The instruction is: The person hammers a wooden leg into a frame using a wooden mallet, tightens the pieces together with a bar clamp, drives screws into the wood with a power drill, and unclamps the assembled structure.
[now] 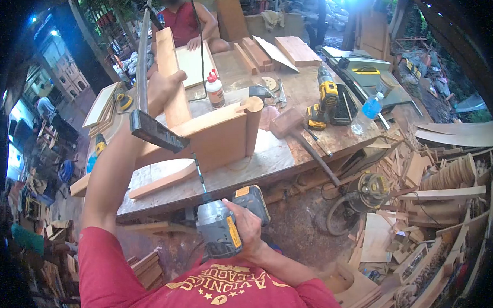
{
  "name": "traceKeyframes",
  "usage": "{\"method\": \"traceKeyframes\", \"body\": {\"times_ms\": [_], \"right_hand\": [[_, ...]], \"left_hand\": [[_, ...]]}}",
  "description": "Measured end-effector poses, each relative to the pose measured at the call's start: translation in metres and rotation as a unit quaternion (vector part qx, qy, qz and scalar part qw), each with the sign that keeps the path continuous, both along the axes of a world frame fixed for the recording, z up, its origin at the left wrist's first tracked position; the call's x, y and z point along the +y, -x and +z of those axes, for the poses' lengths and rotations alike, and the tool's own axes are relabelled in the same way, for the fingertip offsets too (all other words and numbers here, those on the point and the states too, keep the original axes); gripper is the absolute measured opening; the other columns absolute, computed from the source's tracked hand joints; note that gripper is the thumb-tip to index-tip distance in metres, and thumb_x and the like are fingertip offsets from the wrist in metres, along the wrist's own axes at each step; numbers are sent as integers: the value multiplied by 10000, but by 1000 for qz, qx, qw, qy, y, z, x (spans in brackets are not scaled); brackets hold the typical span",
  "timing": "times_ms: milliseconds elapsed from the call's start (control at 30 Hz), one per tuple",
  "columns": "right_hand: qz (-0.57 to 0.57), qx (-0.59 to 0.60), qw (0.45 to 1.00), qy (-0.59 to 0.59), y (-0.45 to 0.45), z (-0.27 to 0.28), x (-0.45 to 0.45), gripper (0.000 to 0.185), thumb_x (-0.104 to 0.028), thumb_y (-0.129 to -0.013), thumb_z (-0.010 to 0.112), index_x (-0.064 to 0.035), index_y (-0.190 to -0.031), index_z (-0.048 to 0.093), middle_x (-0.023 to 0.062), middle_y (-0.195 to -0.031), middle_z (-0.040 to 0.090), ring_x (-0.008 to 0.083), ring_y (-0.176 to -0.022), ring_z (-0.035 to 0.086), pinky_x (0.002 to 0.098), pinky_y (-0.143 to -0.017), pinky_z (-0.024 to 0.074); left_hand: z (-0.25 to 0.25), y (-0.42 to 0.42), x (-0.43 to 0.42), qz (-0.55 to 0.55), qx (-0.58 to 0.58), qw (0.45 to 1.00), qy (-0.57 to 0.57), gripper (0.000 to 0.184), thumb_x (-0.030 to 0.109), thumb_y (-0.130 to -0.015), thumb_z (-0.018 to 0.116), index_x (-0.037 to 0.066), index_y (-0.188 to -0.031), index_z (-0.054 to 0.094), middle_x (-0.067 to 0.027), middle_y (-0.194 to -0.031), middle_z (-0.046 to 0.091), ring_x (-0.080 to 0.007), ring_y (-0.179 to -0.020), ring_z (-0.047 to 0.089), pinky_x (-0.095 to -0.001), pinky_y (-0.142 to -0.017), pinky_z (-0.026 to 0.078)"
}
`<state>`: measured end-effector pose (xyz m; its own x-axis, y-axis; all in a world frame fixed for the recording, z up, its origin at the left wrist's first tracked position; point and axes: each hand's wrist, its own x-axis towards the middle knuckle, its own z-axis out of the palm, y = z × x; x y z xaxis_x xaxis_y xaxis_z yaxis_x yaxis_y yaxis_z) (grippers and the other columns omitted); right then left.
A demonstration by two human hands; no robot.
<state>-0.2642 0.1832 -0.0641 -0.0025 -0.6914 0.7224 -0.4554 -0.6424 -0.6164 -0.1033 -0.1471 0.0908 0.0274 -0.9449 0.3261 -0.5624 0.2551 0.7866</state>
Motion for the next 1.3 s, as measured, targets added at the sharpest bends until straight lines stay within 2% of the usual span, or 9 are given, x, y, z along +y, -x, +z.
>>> {"method": "traceKeyframes", "body": {"times_ms": [33, 133, 333, 433, 600, 700, 900, 1033, 1300], "right_hand": [[3, 3, 1000, 5, 0, 0, -4, 737, -244, -761, 858, 93, -1314, 508, 155, -994, 730, 293, -881, 741, 386, -775, 598], [-1, 7, 1000, 7, -1, -3, -2, 720, -239, -765, 857, 91, -1307, 516, 149, -984, 729, 290, -870, 740, 385, -763, 598], [-15, -5, 1000, 13, -4, -8, -4, 681, -227, -759, 860, 85, -1276, 543, 138, -981, 735, 281, -859, 744, 379, -755, 601], [-13, -21, 1000, 6, -3, -9, -5, 675, -220, -758, 861, 83, -1273, 546, 130, -975, 741, 268, -852, 749, 370, -752, 603], [15, -73, 997, -7, -5, -5, -7, 672, -198, -755, 865, 69, -1284, 548, 117, -965, 748, 249, -850, 752, 359, -758, 603], [32, -79, 996, -20, -4, -7, -4, 770, -272, -731, 864, 104, -1310, 523, 190, -1037, 723, 323, -936, 737, 401, -836, 587], [29, -86, 995, -38, -5, 0, 1, 724, -254, -736, 858, 103, -1283, 545, 189, -1048, 724, 322, -936, 740, 399, -828, 589], [32, -92, 994, -41, -5, -7, 0, 709, -242, -737, 854, 102, -1281, 556, 171, -1009, 719, 306, -891, 738, 390, -795, 591], [16, -72, 997, -25, -5, -2, 3, 756, -248, -720, 875, 99, -1309, 551, 139, -935, 711, 267, -811, 722, 366, -721, 585]], "left_hand": [[2, 2, 3, 0, 10, 999, 42, 515, 268, -788, 728, -141, -1076, 606, -179, -895, 670, -251, -673, 667, -386, -592, 555], [17, 7, 19, -20, 58, 996, -71, 527, 280, -782, 732, -145, -1069, 612, -182, -884, 674, -256, -668, 671, -391, -599, 560], [21, 9, 25, 1, 63, 996, -68, 545, 302, -766, 733, -145, -1054, 614, -193, -877, 674, -256, -683, 683, -400, -587, 558], [19, 4, 18, -9, 20, 998, -53, 531, 298, -765, 730, -145, -1036, 617, -190, -873, 674, -254, -674, 681, -402, -576, 553], [13, 2, 7, -9, 19, 997, -75, 528, 263, -774, 728, -135, -1096, 598, -190, -925, 672, -245, -725, 681, -401, -609, 554], [9, 2, 9, -11, 36, 998, -42, 516, 247, -789, 727, -124, -1119, 587, -184, -931, 664, -238, -738, 673, -402, -619, 551], [21, 9, 27, -22, 43, 996, -75, 486, 249, -815, 717, -115, -1113, 594, -165, -901, 667, -243, -732, 671, -403, -640, 549], [24, 8, 31, -37, 53, 994, -93, 483, 258, -809, 713, -109, -1103, 603, -158, -890, 674, -248, -734, 675, -397, -661, 549], [21, 10, 33, -16, 45, 998, -35, 472, 269, -788, 713, -100, -1065, 617, -164, -864, 670, -245, -726, 677, -389, -647, 547]]}}
